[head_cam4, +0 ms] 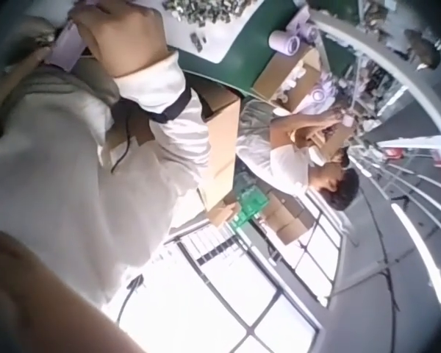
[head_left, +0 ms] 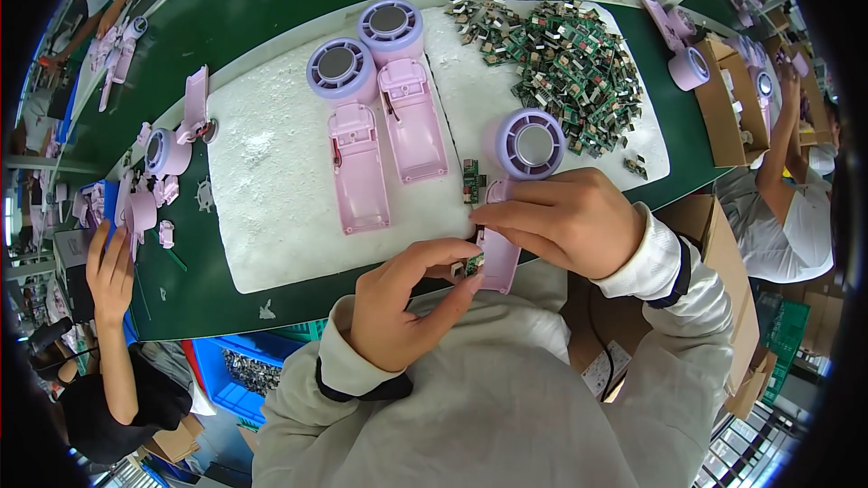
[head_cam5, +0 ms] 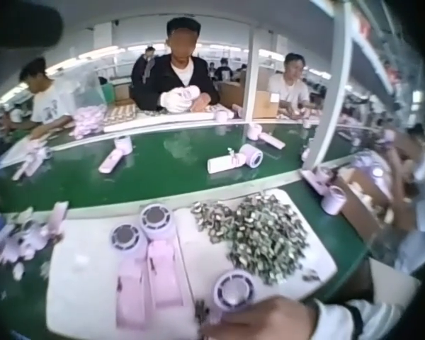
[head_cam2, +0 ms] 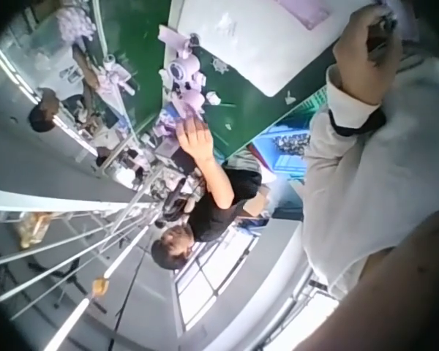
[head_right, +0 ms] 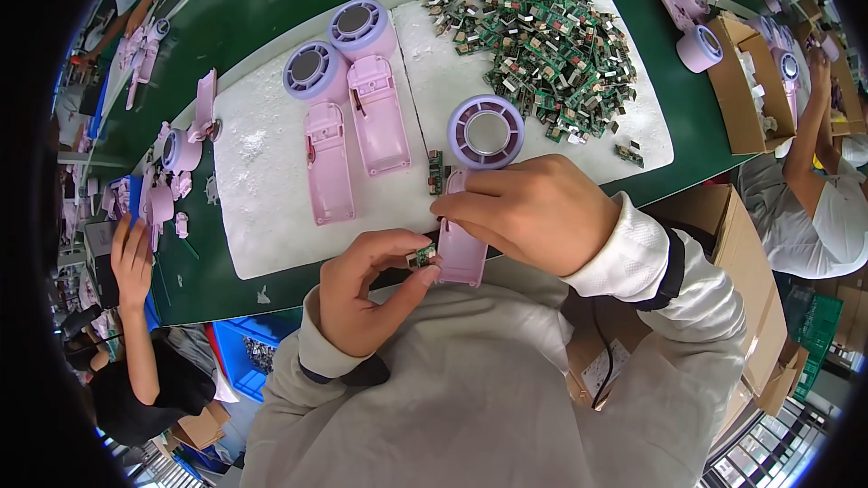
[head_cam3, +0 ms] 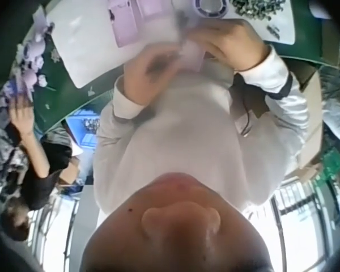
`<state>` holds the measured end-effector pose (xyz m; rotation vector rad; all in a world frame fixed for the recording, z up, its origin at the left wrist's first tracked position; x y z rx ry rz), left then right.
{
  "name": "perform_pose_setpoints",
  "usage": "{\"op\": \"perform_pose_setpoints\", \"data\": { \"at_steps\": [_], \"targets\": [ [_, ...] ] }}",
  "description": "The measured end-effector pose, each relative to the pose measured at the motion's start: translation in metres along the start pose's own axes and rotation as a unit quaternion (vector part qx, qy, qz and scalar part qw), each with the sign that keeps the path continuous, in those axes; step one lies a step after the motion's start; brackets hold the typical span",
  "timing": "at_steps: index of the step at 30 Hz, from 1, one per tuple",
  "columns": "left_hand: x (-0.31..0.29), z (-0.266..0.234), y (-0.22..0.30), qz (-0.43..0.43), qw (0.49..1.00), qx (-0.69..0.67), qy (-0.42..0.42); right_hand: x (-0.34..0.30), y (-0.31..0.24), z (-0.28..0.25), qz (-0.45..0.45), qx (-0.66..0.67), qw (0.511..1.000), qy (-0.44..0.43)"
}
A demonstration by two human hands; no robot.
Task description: The person assembles handheld fans by connecting a wire from the fan handle to a circuit board and fitting the board into the housing. This process is repeated multiple times, with the person reaching for new components from the work surface after each assembly.
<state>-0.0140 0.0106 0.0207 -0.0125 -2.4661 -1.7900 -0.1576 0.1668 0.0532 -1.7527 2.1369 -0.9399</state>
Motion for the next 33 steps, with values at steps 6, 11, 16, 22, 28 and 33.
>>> {"op": "perform_pose_setpoints", "data": {
  "at_steps": [6, 11, 16, 22, 28, 33],
  "targets": [
    [0.009, 0.006, 0.003, -0.063, 0.992, -0.106, -0.036, -0.005, 0.013, 0.002, 0.061, 0.16, 0.98, 0.102],
    [0.014, 0.007, -0.002, -0.1, 0.981, -0.159, 0.048, -0.007, 0.01, 0.002, 0.181, 0.215, 0.958, 0.061],
    [0.022, 0.006, -0.002, -0.11, 0.982, -0.127, 0.089, -0.006, 0.012, 0.007, 0.121, 0.17, 0.975, 0.079],
    [0.026, 0.014, -0.008, -0.13, 0.982, -0.083, 0.108, -0.007, 0.007, 0.004, 0.096, 0.153, 0.979, 0.092],
    [0.022, 0.017, 0.015, 0.041, 0.981, 0.157, 0.108, -0.01, 0.009, 0.008, 0.057, 0.124, 0.987, 0.083],
    [0.023, 0.013, 0.016, 0.028, 0.986, 0.135, 0.09, -0.009, 0.009, 0.001, 0.058, 0.156, 0.983, 0.078]
  ]
}}
Point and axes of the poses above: each hand's wrist, its own x-axis towards the middle knuckle, its own z-axis out of the palm, y = z × x, the point moved 3 cm from there along x, towards the middle knuckle, and after that the axes turned 9 degrees about x, right-handed, at the moved point
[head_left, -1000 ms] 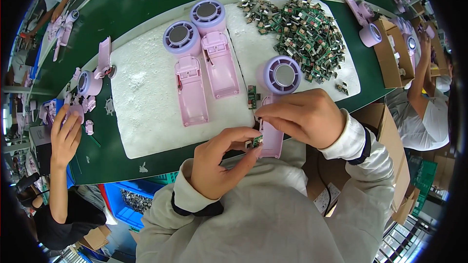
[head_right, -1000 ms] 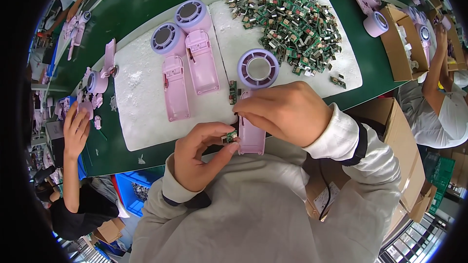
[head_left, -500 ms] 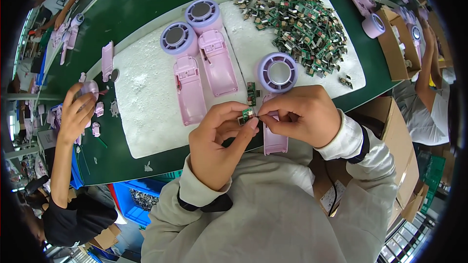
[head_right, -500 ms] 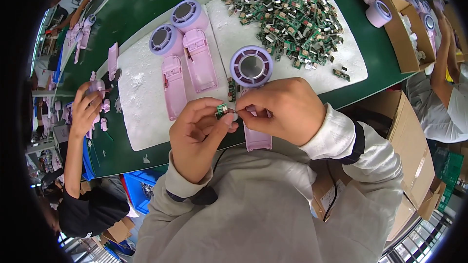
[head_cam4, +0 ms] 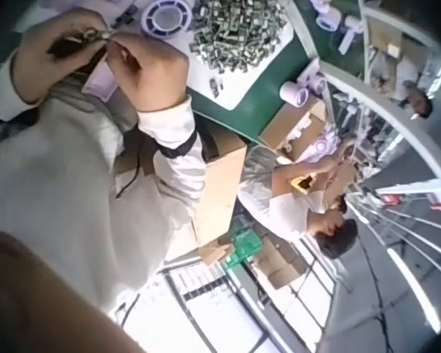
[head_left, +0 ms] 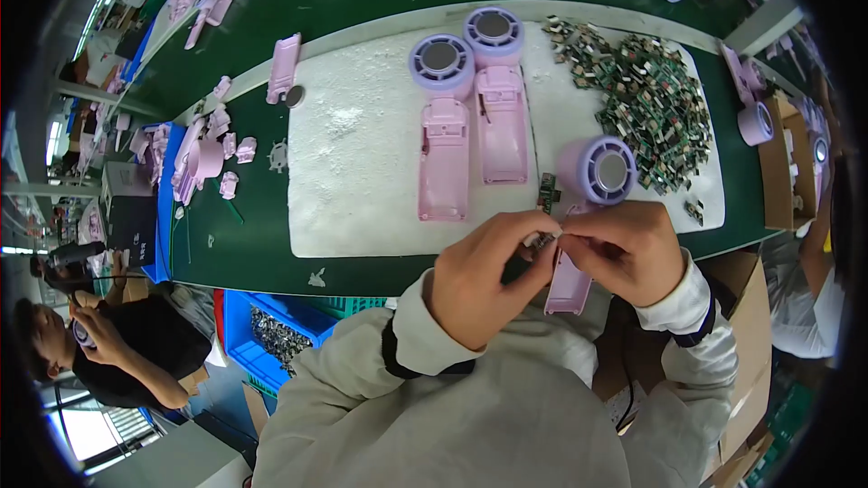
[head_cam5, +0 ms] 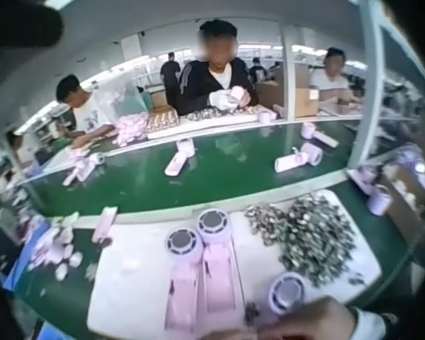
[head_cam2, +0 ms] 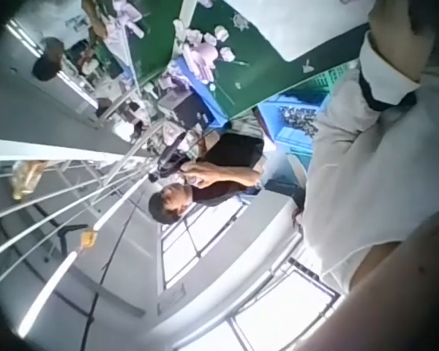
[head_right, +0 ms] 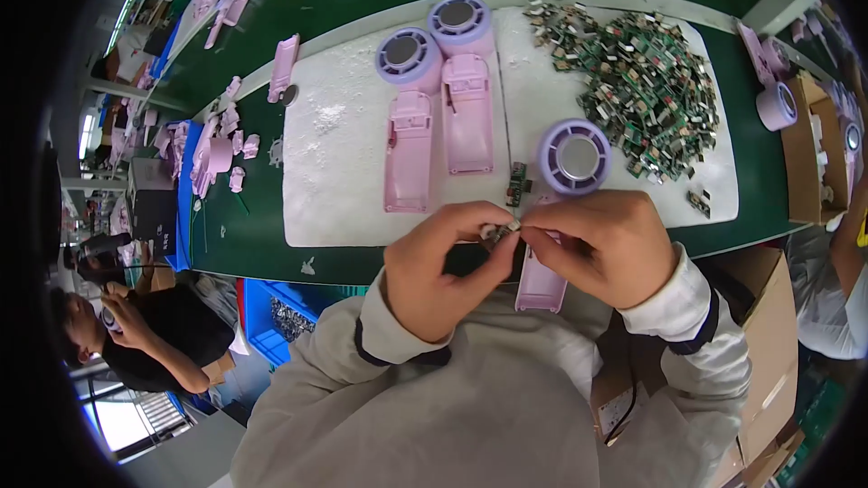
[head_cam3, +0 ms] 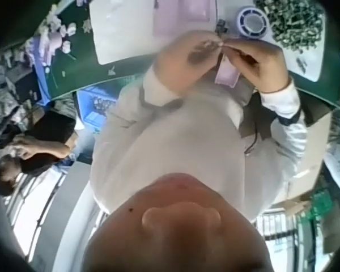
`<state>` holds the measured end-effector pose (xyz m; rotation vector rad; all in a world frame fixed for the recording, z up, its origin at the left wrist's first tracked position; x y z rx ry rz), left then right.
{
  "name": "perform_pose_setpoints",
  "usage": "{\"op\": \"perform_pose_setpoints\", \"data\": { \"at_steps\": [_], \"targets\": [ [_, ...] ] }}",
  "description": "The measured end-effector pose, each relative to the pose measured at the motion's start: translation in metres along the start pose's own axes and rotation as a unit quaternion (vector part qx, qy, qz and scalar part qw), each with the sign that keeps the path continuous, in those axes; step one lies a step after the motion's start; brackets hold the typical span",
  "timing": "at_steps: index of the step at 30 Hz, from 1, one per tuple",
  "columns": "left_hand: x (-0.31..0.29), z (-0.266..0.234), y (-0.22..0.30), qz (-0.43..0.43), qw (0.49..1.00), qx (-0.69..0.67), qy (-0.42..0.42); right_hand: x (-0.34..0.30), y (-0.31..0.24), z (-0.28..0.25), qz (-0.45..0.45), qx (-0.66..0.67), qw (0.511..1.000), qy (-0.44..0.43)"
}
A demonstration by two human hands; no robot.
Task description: The person assembles handheld fans by connecting a wire from the fan handle to a circuit board and fitting the board into the housing. This process is repeated multiple times, with the person reaching for new components from the work surface after each assembly.
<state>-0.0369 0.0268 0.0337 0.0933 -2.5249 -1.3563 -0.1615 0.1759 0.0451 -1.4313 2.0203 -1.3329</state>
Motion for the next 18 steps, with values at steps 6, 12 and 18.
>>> {"op": "perform_pose_setpoints", "data": {
  "at_steps": [6, 12, 18],
  "targets": [
    [0.003, -0.003, -0.02, -0.127, 0.965, -0.232, -0.006, 0.002, 0.006, -0.001, 0.054, 0.089, 0.994, 0.013],
    [0.002, 0.001, -0.023, -0.139, 0.951, -0.275, -0.034, 0.0, 0.008, -0.002, 0.065, 0.122, 0.99, 0.011],
    [-0.001, 0.002, -0.022, -0.11, 0.964, -0.241, -0.011, -0.002, 0.007, -0.001, 0.072, 0.121, 0.99, 0.021]
  ]
}}
Point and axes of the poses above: each hand's wrist, its own x-axis towards the middle knuckle, its own z-axis out of the palm, y = z × x, the point moved 3 cm from there along x, towards the middle knuckle, and after that the axes turned 9 degrees about x, right-handed, at the moved point
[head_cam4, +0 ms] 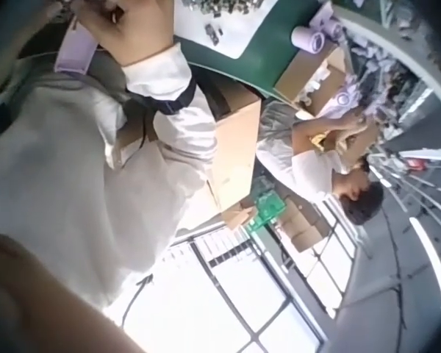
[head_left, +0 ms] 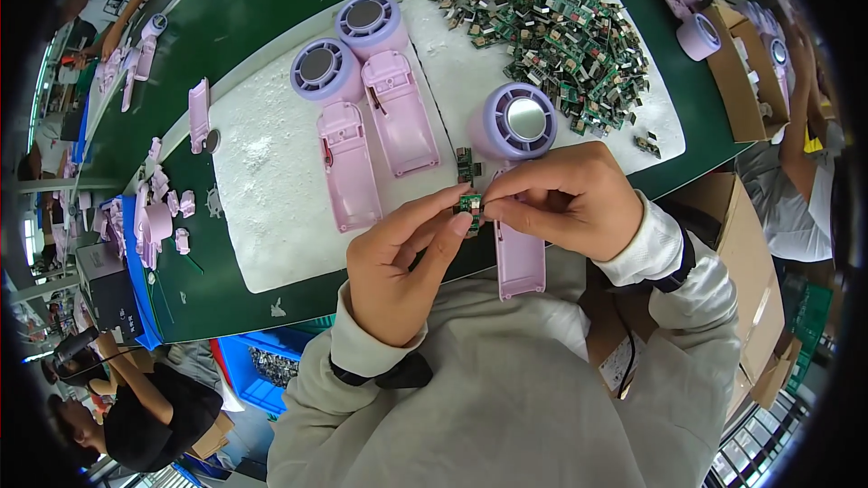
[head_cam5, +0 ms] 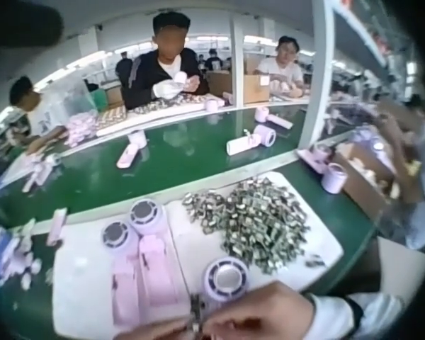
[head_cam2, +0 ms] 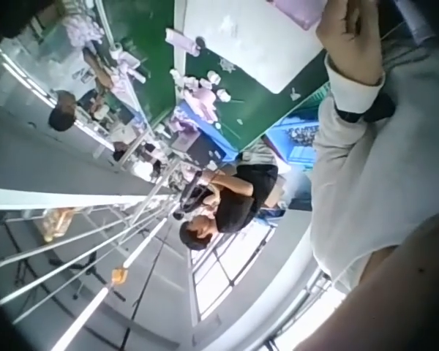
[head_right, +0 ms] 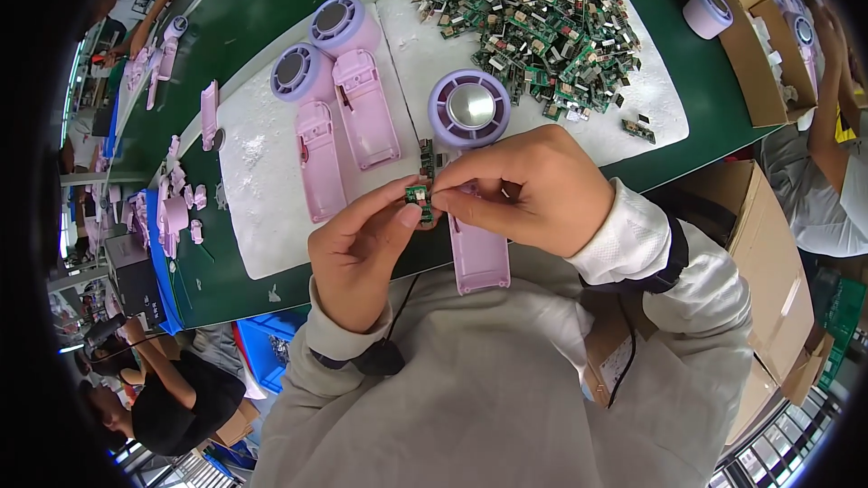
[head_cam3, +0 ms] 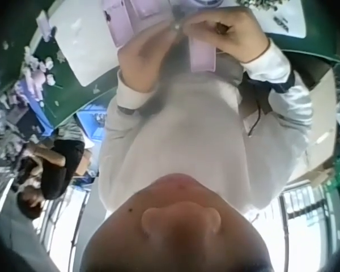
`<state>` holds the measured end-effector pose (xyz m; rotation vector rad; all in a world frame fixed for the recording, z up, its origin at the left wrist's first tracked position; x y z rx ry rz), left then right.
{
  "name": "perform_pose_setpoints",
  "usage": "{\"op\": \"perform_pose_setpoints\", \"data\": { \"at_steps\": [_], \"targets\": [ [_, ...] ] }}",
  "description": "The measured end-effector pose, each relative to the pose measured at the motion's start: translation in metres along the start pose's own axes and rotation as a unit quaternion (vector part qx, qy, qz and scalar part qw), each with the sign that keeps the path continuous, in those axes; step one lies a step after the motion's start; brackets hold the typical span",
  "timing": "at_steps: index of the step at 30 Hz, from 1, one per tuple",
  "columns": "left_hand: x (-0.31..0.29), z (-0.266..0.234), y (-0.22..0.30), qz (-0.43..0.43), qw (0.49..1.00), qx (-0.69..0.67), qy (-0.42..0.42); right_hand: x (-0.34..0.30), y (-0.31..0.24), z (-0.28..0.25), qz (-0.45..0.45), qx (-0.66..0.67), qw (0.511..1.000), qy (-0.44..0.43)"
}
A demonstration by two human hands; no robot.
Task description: The person assembles handheld fans by connecting a wire from the fan handle to a circuit board and fitting the board into the housing. This process is repeated multiple times, with the person reaching for new components from the work surface after each assembly.
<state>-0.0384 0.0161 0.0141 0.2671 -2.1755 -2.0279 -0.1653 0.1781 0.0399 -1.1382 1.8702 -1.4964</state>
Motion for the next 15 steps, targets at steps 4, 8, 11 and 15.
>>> {"op": "perform_pose_setpoints", "data": {
  "at_steps": [4, 8, 11, 15],
  "targets": [
    [-0.001, 0.0, -0.004, 0.034, 0.999, 0.014, 0.001, -0.001, 0.001, 0.0, -0.006, 0.008, 1.0, 0.011],
    [0.002, 0.0, -0.009, 0.019, 0.998, -0.057, -0.024, -0.001, 0.003, -0.004, -0.003, 0.015, 1.0, 0.008],
    [0.004, 0.0, -0.01, -0.001, 0.995, -0.096, -0.041, 0.0, 0.007, -0.008, 0.014, 0.034, 0.999, -0.003],
    [0.004, 0.002, -0.012, -0.012, 0.992, -0.114, -0.056, 0.001, 0.009, -0.01, 0.093, 0.13, 0.987, -0.024]
  ]
}}
Point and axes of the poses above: each hand's wrist, its own x-axis towards the middle knuckle, its own z-axis out of the palm, y = z × x, the point moved 3 cm from there along x, towards the middle knuckle, and after that the axes turned 9 degrees about x, right-handed, at the moved point
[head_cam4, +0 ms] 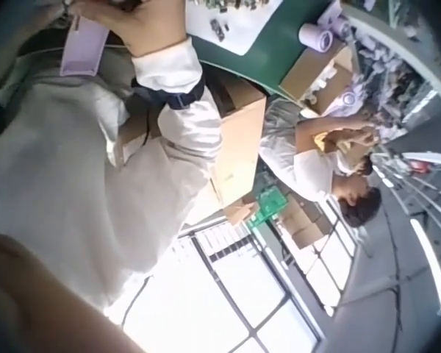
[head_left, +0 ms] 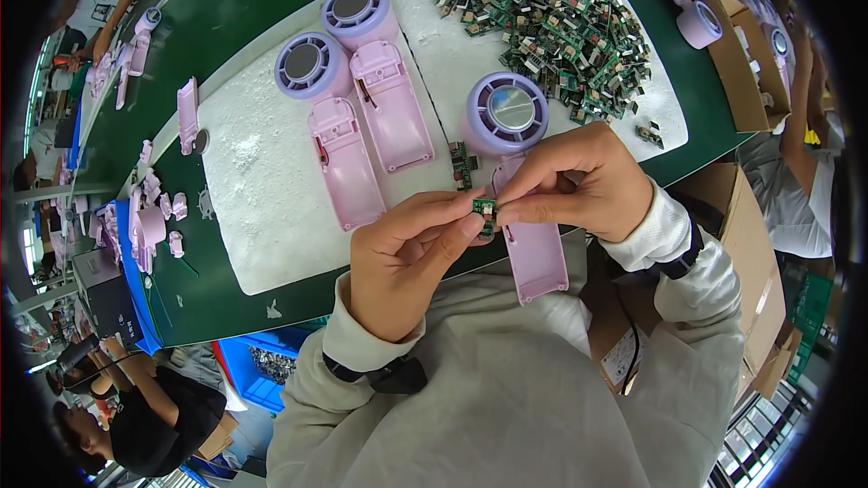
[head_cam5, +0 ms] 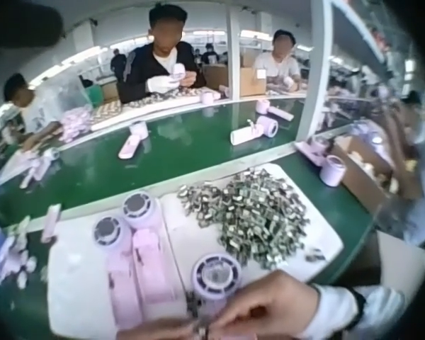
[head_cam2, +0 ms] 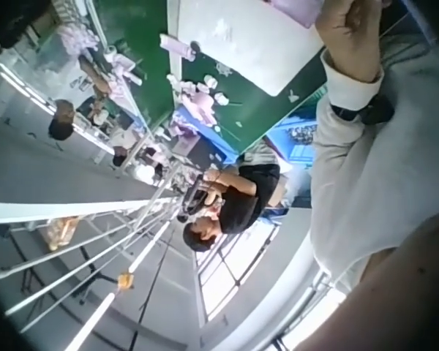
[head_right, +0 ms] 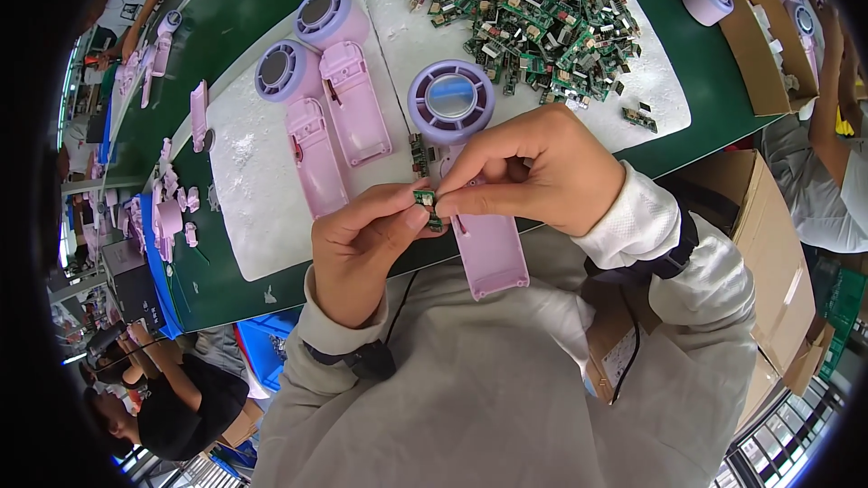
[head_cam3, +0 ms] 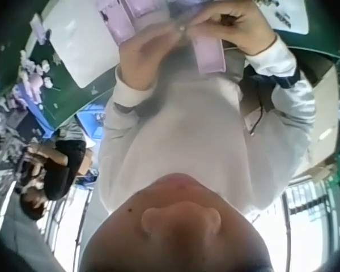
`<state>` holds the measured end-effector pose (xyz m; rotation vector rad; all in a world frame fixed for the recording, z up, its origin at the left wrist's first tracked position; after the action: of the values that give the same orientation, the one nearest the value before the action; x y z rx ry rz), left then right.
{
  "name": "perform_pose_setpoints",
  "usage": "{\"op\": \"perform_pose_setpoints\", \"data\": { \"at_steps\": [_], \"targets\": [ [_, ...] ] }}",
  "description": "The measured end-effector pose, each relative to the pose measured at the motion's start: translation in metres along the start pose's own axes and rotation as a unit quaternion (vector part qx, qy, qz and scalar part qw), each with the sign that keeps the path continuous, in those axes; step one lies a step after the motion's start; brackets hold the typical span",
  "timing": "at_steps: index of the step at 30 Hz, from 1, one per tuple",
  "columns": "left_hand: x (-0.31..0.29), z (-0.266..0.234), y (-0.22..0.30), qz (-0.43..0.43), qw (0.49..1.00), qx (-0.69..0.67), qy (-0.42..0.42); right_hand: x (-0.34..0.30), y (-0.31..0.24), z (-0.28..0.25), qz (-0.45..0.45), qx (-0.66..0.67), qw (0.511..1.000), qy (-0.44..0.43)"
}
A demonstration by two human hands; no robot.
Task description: The person assembles handheld fans by connecting a wire from the fan handle to a circuit board and fitting the board into the housing. This process is repeated multiple times, with the person reaching for new components from the work surface after each assembly.
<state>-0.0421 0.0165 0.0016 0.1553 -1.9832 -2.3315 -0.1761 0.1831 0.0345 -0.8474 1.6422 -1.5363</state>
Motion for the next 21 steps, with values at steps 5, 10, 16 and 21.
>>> {"op": "perform_pose_setpoints", "data": {
  "at_steps": [5, 10, 16, 21],
  "targets": [
    [0.0, -0.001, -0.003, 0.001, 1.0, -0.018, -0.012, 0.0, 0.0, 0.001, -0.031, -0.047, 0.998, 0.005],
    [-0.001, 0.001, -0.003, 0.004, 0.998, -0.055, -0.029, -0.004, 0.001, 0.005, -0.065, -0.045, 0.997, 0.02],
    [-0.003, 0.004, -0.008, 0.052, 0.998, -0.015, -0.014, -0.003, 0.01, 0.004, -0.074, -0.047, 0.996, 0.029],
    [-0.003, 0.008, 0.001, 0.038, 0.998, 0.045, 0.032, -0.001, -0.013, 0.0, -0.101, -0.141, 0.985, -0.001]
  ]
}}
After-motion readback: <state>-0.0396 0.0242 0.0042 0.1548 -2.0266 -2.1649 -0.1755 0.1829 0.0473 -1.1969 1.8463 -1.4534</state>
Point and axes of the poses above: each hand's wrist, its own x-axis towards the middle knuckle, its own z-axis out of the palm, y = z × x, the point moved 3 cm from there along x, towards the middle knuckle, and after that the axes turned 9 degrees about x, right-handed, at the moved point
